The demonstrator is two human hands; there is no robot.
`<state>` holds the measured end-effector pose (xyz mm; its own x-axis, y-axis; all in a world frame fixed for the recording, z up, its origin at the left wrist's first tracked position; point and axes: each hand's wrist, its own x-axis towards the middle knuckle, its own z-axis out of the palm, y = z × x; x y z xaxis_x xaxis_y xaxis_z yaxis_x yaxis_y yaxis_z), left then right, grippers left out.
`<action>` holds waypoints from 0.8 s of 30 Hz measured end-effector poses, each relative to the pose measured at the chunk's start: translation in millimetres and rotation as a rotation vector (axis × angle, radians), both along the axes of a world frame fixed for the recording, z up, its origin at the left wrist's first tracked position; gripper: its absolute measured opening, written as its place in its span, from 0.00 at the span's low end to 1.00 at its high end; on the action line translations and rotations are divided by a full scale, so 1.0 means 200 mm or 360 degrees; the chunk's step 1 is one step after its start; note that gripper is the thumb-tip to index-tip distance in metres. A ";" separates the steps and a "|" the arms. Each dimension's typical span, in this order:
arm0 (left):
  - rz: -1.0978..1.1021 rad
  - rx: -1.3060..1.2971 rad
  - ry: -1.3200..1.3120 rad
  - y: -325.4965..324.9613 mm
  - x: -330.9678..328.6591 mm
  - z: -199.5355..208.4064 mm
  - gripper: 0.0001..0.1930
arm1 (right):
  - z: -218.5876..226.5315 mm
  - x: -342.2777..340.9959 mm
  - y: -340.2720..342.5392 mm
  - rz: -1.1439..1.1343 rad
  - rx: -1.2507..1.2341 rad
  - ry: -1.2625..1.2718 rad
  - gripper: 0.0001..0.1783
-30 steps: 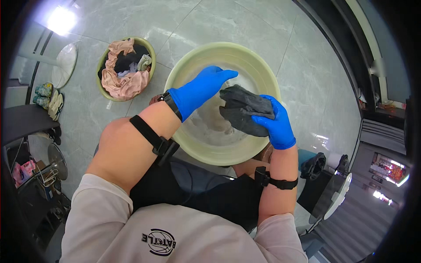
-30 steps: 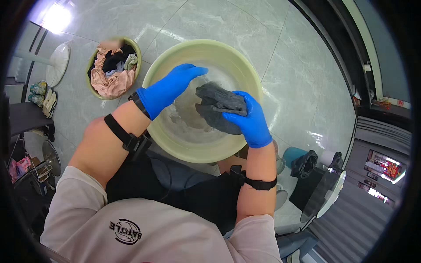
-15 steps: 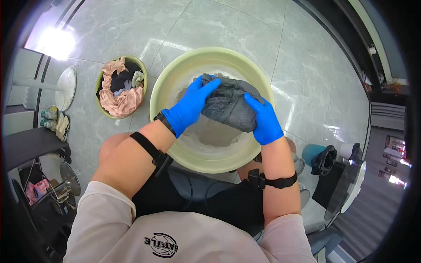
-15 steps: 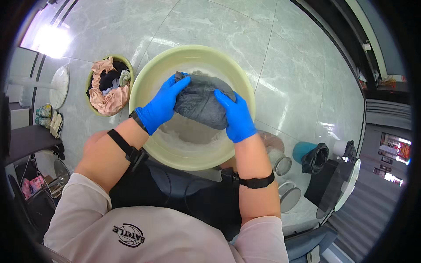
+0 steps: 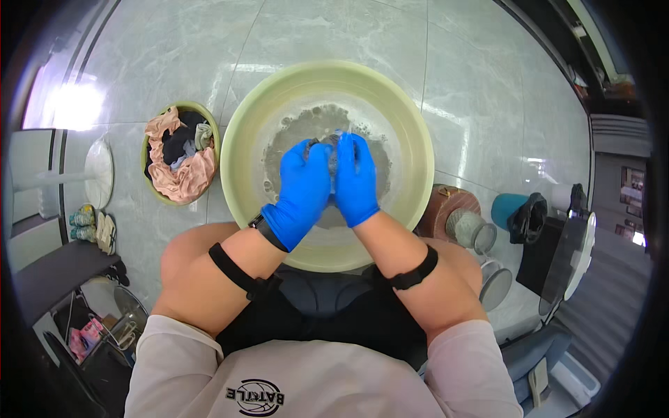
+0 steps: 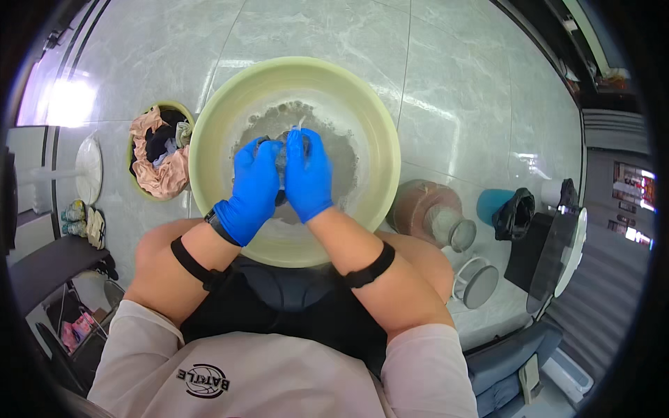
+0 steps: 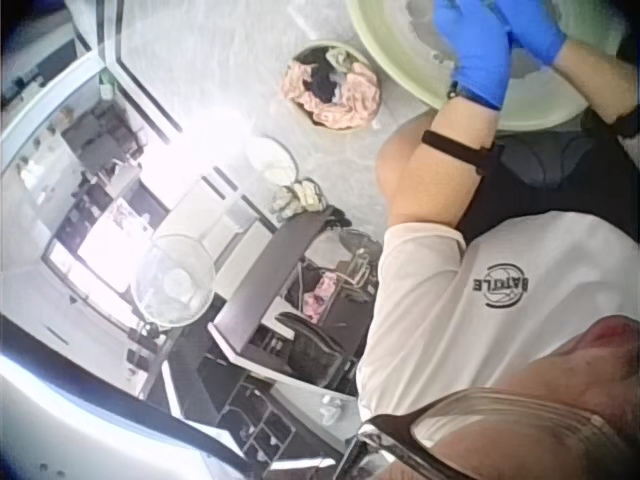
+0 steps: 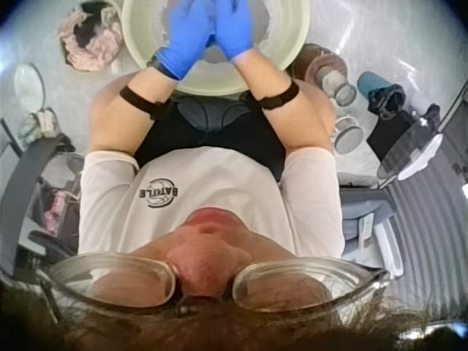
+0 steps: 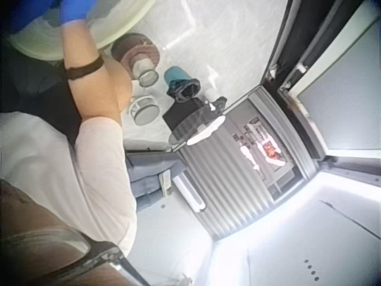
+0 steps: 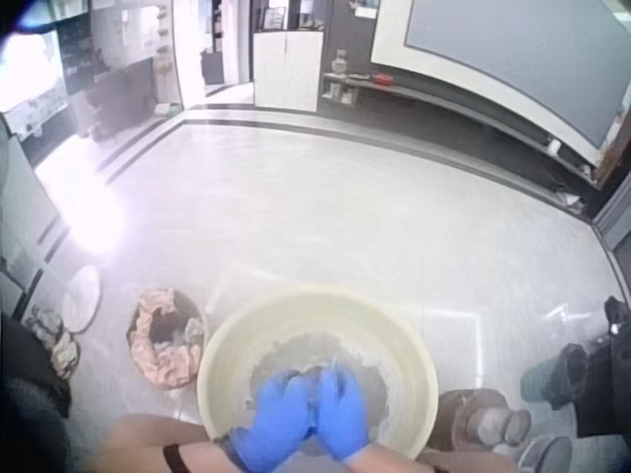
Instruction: Washing a grey garment by hand in a soapy plastic basin.
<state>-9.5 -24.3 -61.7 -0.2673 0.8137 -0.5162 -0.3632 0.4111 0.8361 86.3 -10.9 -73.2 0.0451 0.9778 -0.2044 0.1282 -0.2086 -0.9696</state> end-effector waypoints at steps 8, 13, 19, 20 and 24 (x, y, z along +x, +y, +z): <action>-0.0109 0.0054 -0.0153 0.07 -0.07 0.04 0.10 | -0.08 0.11 0.19 -0.0022 -0.1038 0.1008 0.26; 0.0415 0.0073 -0.0184 0.14 -0.15 -0.02 0.11 | 0.15 0.08 -0.04 0.0354 -0.0399 0.0992 0.36; 0.0196 0.0199 -0.0029 0.02 -0.03 -0.01 0.12 | 0.03 -0.04 -0.09 0.0122 0.0843 -0.0169 0.33; 0.0040 0.0326 0.0371 0.00 -0.01 -0.02 0.11 | -0.02 -0.03 -0.06 0.0106 0.0832 -0.0172 0.33; -0.0082 -0.0051 -0.0198 -0.01 0.00 0.00 0.09 | -0.13 0.07 0.10 0.0047 -0.0484 0.0612 0.26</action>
